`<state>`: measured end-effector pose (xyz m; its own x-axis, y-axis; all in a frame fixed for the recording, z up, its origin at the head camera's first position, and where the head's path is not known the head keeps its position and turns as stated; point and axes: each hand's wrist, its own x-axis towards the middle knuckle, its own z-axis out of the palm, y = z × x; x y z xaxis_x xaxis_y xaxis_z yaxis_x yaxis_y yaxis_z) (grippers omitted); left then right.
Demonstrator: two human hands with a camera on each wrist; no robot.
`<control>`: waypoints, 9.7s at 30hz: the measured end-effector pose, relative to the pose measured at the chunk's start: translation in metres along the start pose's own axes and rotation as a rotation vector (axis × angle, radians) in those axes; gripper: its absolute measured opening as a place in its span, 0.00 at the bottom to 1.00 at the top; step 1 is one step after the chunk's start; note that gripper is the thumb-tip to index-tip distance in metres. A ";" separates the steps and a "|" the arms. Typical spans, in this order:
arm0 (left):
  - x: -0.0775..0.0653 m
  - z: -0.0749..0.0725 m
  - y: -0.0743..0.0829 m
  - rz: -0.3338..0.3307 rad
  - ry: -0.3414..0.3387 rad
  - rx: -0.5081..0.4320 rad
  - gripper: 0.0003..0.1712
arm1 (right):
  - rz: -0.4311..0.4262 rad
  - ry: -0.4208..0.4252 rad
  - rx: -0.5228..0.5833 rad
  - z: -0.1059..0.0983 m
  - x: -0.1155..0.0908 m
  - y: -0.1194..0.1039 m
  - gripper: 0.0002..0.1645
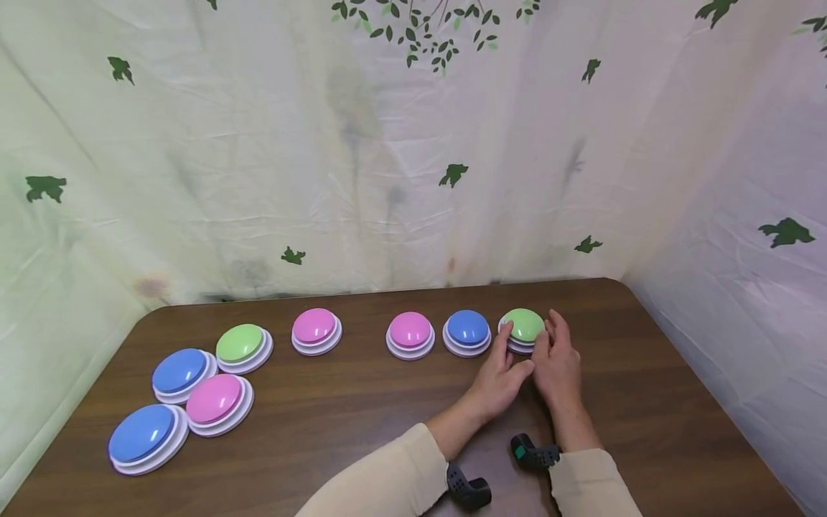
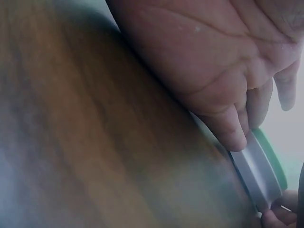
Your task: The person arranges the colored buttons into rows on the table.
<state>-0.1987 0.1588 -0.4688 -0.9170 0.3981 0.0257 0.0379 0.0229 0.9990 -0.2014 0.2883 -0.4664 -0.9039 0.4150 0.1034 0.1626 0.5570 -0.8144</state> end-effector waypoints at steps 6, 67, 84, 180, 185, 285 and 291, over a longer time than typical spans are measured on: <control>0.000 -0.001 0.001 -0.024 0.004 0.028 0.46 | -0.004 -0.037 -0.003 0.000 0.001 -0.001 0.34; -0.100 -0.250 -0.001 -0.034 0.755 0.238 0.39 | -0.172 -0.338 0.488 0.237 -0.108 -0.175 0.32; -0.092 -0.263 -0.003 -0.108 0.727 0.227 0.40 | -0.228 -0.327 0.298 0.245 -0.103 -0.181 0.33; -0.037 0.040 0.010 -0.015 -0.191 -0.139 0.41 | 0.283 0.236 0.028 -0.058 -0.028 0.029 0.32; -0.025 0.048 0.006 -0.001 -0.199 -0.039 0.39 | 0.285 0.256 0.056 -0.061 -0.012 0.034 0.32; -0.109 -0.046 -0.002 0.465 0.104 0.308 0.40 | -0.475 0.237 0.506 0.047 -0.079 -0.041 0.16; -0.166 -0.112 -0.010 0.416 0.213 0.218 0.40 | -0.307 -0.236 0.568 0.098 -0.140 -0.075 0.19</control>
<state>-0.0911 -0.0108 -0.4788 -0.8663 0.2192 0.4490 0.4779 0.1016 0.8725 -0.1257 0.1183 -0.4760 -0.9484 0.0953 0.3025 -0.2890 0.1336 -0.9480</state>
